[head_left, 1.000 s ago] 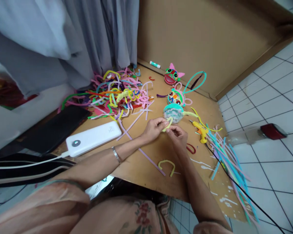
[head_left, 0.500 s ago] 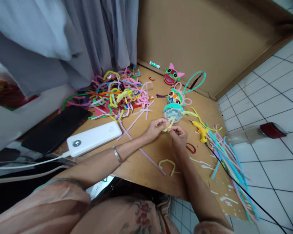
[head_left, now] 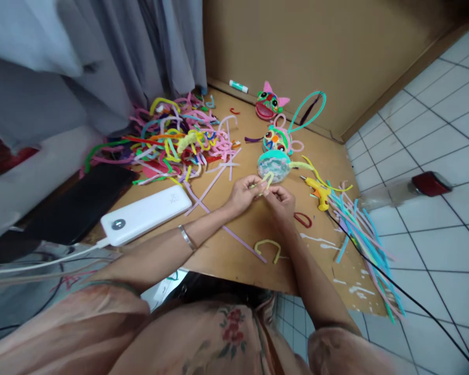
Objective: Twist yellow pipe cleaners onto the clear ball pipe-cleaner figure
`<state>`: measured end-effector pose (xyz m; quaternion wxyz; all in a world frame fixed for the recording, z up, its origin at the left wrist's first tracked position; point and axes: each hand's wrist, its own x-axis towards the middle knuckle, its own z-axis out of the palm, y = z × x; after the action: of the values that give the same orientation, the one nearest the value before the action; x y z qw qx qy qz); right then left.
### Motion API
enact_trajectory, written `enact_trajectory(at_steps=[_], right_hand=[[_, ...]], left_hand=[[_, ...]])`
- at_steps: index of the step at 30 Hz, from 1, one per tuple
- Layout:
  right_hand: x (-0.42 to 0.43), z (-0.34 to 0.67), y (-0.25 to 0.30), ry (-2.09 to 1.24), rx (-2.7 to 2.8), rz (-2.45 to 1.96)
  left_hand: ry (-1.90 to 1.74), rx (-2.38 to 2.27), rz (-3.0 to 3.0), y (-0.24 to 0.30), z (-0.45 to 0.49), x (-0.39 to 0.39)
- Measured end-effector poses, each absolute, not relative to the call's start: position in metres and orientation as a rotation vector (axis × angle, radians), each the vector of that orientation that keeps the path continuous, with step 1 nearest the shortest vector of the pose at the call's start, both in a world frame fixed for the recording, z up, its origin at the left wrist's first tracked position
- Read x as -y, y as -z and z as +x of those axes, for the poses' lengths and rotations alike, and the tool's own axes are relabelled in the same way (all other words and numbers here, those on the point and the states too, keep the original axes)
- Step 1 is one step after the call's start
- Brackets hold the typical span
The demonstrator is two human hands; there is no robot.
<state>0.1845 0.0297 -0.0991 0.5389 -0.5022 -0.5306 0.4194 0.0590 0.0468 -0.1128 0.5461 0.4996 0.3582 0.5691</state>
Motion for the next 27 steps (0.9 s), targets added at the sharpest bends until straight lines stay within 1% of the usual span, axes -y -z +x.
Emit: enact_trajectory(at_steps=[4,11,15,16,18,22,23,27], right_hand=[[-0.026,0.186,0.103,-1.028,1.276,-1.129],[-0.029,0.181,0.109,-0.831,1.276,-1.192],[-0.028,0.187,0.103,-0.87,1.326,-1.227],[-0.024,0.191,0.098,-0.897,1.382,-1.25],[-0.011,0.201,0.087,-0.827,1.527,-1.271],[0.026,0.22,0.074,-0.838,2.327,-1.007],[0.034,0.222,0.076,-0.802,2.44,-1.009],[0.049,0.221,0.089,-0.578,2.516,-1.064]], left_hand=[[-1.371,-0.821,1.173,0.117,0.06,-0.049],[-1.377,-0.759,1.278,0.113,0.059,-0.044],[-1.423,-0.799,1.316,0.114,0.06,-0.045],[-1.446,-0.816,1.301,0.115,0.059,-0.047],[-1.512,-0.86,1.248,0.115,0.056,-0.052],[-1.605,-0.889,1.161,0.114,0.05,-0.064],[-1.596,-0.878,1.142,0.113,0.049,-0.065],[-1.495,-0.839,1.04,0.109,0.051,-0.063]])
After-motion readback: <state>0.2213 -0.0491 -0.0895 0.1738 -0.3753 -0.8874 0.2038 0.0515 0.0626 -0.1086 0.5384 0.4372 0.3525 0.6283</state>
